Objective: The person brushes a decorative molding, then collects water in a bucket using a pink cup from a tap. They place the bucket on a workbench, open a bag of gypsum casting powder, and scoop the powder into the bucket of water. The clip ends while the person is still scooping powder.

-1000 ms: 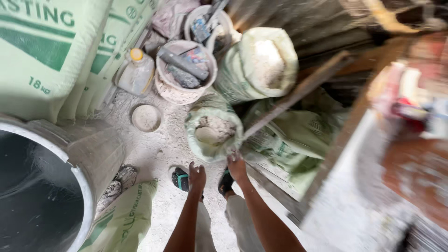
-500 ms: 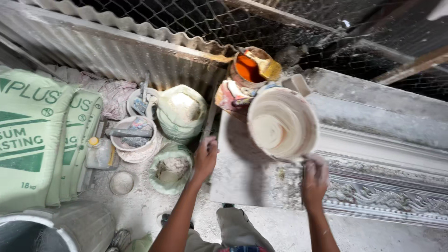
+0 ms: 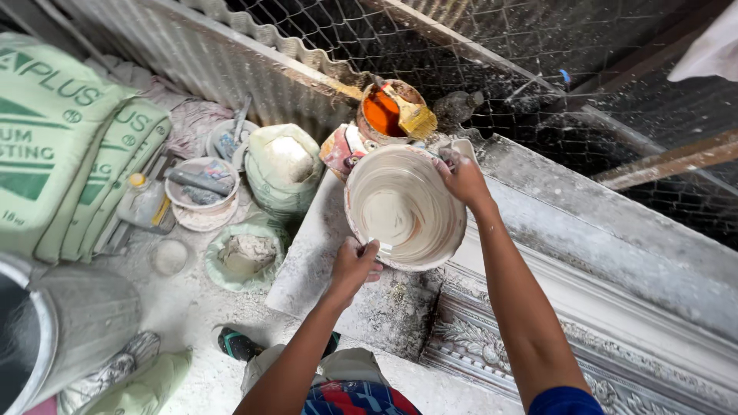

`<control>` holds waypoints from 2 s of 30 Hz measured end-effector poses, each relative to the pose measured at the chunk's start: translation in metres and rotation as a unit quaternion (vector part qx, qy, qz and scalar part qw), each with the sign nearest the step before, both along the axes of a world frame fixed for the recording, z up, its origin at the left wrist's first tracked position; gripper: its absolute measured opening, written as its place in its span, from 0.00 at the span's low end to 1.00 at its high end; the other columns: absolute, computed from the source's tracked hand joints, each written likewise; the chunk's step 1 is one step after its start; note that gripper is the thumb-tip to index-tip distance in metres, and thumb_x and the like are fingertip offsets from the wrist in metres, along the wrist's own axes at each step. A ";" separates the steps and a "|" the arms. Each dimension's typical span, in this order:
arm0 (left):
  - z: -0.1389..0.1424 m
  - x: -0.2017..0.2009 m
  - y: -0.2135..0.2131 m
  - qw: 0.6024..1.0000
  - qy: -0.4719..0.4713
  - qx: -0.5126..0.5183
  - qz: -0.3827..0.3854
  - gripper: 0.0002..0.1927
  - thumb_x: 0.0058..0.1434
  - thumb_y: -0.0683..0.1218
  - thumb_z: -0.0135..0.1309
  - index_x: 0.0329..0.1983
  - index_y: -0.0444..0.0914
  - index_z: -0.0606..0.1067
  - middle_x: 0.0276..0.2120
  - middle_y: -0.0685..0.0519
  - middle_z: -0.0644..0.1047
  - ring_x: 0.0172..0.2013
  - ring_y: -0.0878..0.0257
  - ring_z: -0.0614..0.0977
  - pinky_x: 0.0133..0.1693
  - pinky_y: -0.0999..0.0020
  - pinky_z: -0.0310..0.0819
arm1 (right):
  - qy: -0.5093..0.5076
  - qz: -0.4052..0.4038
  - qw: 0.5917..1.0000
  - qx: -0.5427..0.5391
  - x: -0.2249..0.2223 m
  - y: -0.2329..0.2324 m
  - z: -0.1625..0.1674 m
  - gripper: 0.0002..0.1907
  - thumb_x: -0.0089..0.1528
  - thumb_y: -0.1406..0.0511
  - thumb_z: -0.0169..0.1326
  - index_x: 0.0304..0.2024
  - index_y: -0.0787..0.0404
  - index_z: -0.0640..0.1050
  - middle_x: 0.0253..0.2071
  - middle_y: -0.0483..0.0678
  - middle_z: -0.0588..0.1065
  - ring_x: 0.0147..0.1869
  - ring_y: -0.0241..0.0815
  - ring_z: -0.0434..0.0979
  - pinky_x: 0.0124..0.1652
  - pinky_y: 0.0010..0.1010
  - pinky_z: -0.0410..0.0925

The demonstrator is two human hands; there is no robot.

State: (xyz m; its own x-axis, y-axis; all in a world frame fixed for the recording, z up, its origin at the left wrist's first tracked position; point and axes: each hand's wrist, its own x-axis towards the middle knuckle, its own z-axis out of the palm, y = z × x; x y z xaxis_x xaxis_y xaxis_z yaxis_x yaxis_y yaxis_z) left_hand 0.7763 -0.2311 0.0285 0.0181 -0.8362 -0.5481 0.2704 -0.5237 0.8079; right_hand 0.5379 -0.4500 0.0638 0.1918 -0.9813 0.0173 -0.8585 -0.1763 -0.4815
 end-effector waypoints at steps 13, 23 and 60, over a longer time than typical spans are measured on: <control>0.062 0.043 0.070 0.995 -0.037 -0.036 0.086 0.14 0.63 0.45 0.55 0.39 0.26 0.71 0.31 0.45 0.79 0.25 0.63 0.83 0.26 0.68 0.81 | 0.012 0.031 0.999 0.029 0.040 0.045 0.052 0.22 0.67 0.52 0.56 0.46 0.65 0.82 0.35 0.60 0.80 0.37 0.54 0.81 0.40 0.44 0.70; 0.101 0.164 0.321 0.988 -0.055 -0.028 0.143 0.16 0.65 0.46 0.53 0.38 0.26 0.68 0.28 0.46 0.78 0.24 0.62 0.84 0.25 0.68 0.83 | -0.064 0.058 0.986 0.143 0.179 0.272 0.102 0.23 0.67 0.53 0.54 0.45 0.68 0.81 0.26 0.47 0.74 0.29 0.35 0.70 0.33 0.31 0.65; -0.541 0.381 0.653 0.965 -0.103 0.222 0.094 0.13 0.65 0.47 0.53 0.43 0.31 0.69 0.32 0.42 0.79 0.25 0.57 0.83 0.30 0.59 0.85 | -0.019 0.038 0.994 0.099 0.455 0.703 -0.593 0.15 0.62 0.58 0.58 0.37 0.66 0.82 0.35 0.63 0.78 0.43 0.61 0.78 0.46 0.46 0.70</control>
State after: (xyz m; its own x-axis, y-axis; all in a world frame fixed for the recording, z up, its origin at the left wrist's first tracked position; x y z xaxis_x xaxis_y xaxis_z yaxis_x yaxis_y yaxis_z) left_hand 1.1576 0.4221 -0.5124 0.2937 -0.4910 -0.8201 0.2529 -0.7875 0.5620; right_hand 0.9932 0.2535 -0.5291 0.2683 -0.9489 -0.1659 -0.8270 -0.1386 -0.5448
